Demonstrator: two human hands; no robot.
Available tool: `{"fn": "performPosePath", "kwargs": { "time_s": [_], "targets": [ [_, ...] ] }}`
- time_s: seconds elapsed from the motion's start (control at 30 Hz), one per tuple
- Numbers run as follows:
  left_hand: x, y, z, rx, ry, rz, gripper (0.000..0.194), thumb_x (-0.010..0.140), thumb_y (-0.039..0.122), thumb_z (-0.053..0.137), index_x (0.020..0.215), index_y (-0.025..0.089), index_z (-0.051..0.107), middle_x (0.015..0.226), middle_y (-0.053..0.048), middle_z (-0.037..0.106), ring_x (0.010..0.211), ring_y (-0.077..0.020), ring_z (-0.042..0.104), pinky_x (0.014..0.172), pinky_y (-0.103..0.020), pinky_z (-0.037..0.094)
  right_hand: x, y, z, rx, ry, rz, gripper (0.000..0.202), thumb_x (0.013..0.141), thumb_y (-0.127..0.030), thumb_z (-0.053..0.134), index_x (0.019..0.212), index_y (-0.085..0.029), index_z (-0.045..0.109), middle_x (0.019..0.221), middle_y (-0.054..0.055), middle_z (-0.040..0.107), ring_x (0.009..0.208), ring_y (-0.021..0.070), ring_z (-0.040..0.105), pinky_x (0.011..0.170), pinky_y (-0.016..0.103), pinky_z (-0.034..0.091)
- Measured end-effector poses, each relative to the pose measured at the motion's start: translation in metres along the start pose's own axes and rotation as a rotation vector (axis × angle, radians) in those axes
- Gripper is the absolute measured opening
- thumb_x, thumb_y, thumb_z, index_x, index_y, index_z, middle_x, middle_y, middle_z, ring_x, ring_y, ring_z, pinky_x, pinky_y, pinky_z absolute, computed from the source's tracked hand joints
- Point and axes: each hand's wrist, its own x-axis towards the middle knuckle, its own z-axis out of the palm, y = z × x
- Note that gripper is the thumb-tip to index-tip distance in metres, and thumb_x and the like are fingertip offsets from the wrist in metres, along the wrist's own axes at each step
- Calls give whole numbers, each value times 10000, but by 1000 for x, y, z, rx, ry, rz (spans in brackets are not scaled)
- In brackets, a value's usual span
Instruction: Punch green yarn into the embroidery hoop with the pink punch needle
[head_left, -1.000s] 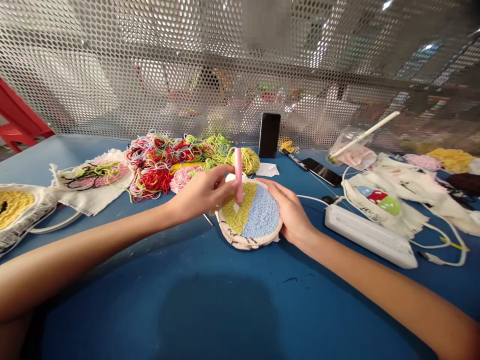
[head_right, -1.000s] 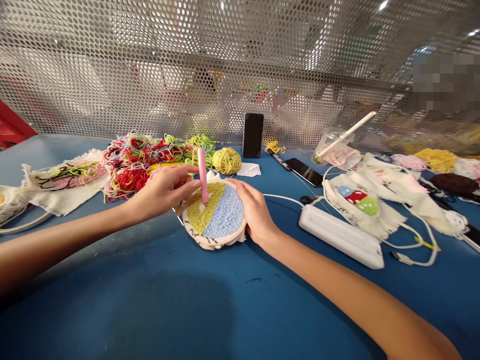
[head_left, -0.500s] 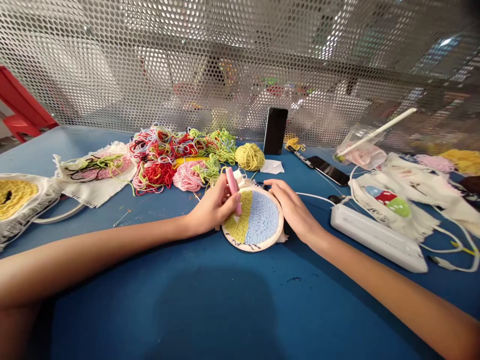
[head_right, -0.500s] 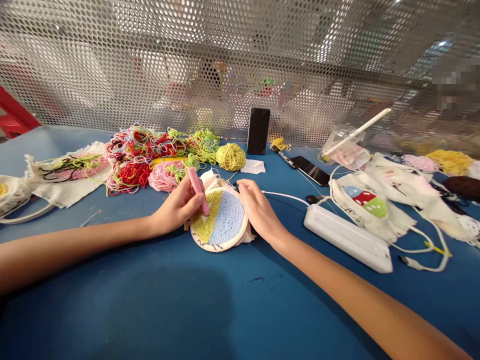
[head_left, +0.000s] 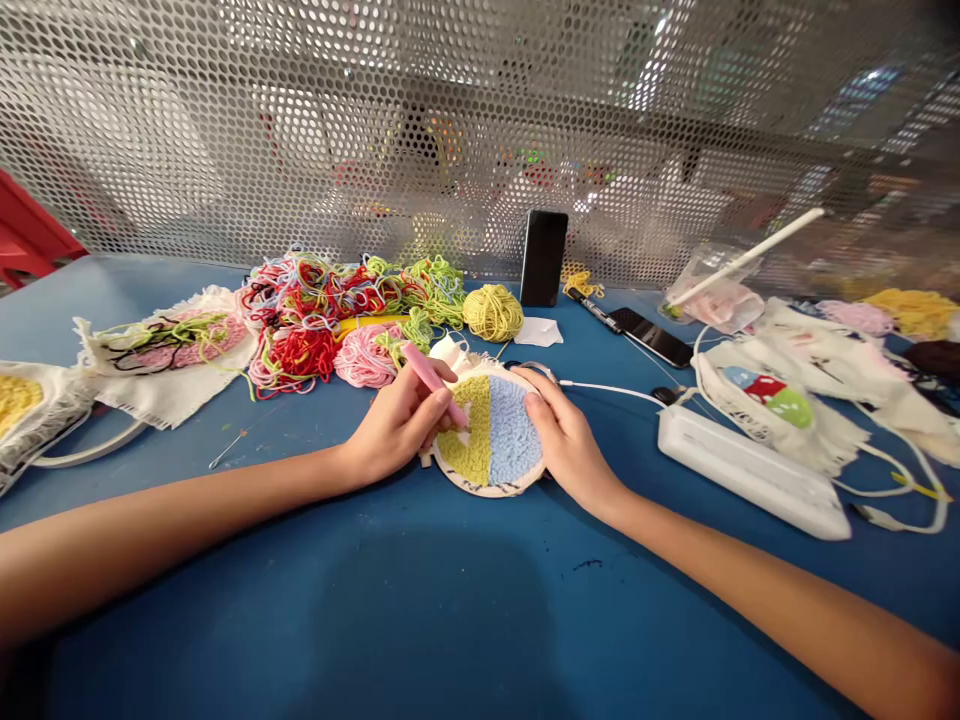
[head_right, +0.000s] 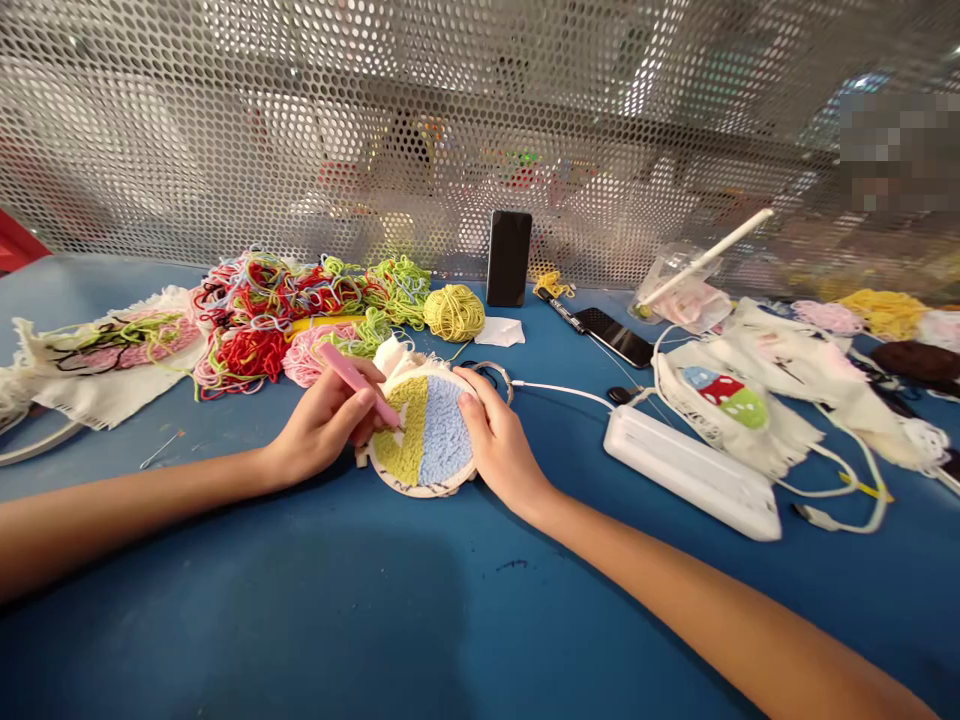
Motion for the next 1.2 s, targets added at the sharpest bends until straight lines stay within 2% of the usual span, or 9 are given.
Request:
{"fn": "performPosePath", "kwargs": {
  "time_s": [0.1, 0.23, 0.4, 0.6, 1.0, 1.2],
  "targets": [
    [-1, -1, -3, -52, 5, -29, 208, 909, 372, 394, 903, 164, 380, 702, 4, 591, 419, -30, 452, 382, -154, 407, 1, 3, 0, -10, -11, -6, 375, 932, -351, 336, 1259, -236, 478, 1325, 15, 500, 1224, 170, 442, 977, 300, 396],
    [-1, 1, -2, -68, 26, 26, 219, 919, 354, 377, 823, 157, 389, 671, 20, 540, 419, -25, 452, 390, -160, 396, 2, 4, -1, 7, -29, -23, 357, 933, -331, 341, 1233, -224, 501, 1297, 18, 525, 1200, 164, 466, 980, 290, 395],
    [-2, -3, -3, -81, 75, 90, 170, 930, 318, 365, 863, 167, 404, 714, 10, 562, 426, -31, 475, 402, -173, 414, 3, 4, -3, 11, -59, 24, 359, 931, -326, 341, 1233, -219, 503, 1299, 27, 523, 1208, 196, 461, 1005, 334, 381],
    [-3, -10, -5, -142, 112, 84, 158, 927, 339, 369, 893, 188, 401, 692, 22, 570, 418, -40, 486, 396, -178, 416, 2, 5, -3, 7, -50, 45, 364, 925, -330, 349, 1232, -217, 509, 1290, 36, 528, 1213, 223, 454, 1015, 374, 377],
    [-2, -5, -2, -94, 197, 139, 156, 909, 330, 423, 842, 194, 388, 648, 46, 513, 389, -21, 426, 338, -144, 348, 2, 4, -3, 9, -47, 25, 359, 925, -340, 344, 1223, -228, 509, 1293, 39, 529, 1177, 208, 487, 977, 358, 403],
    [-3, -4, -3, -80, 192, 181, 129, 921, 295, 398, 841, 195, 395, 671, 36, 516, 401, -18, 417, 340, -142, 336, 2, 2, -4, 8, -56, 19, 354, 931, -330, 337, 1226, -225, 501, 1292, 31, 529, 1187, 191, 478, 979, 327, 397]
  ]
}}
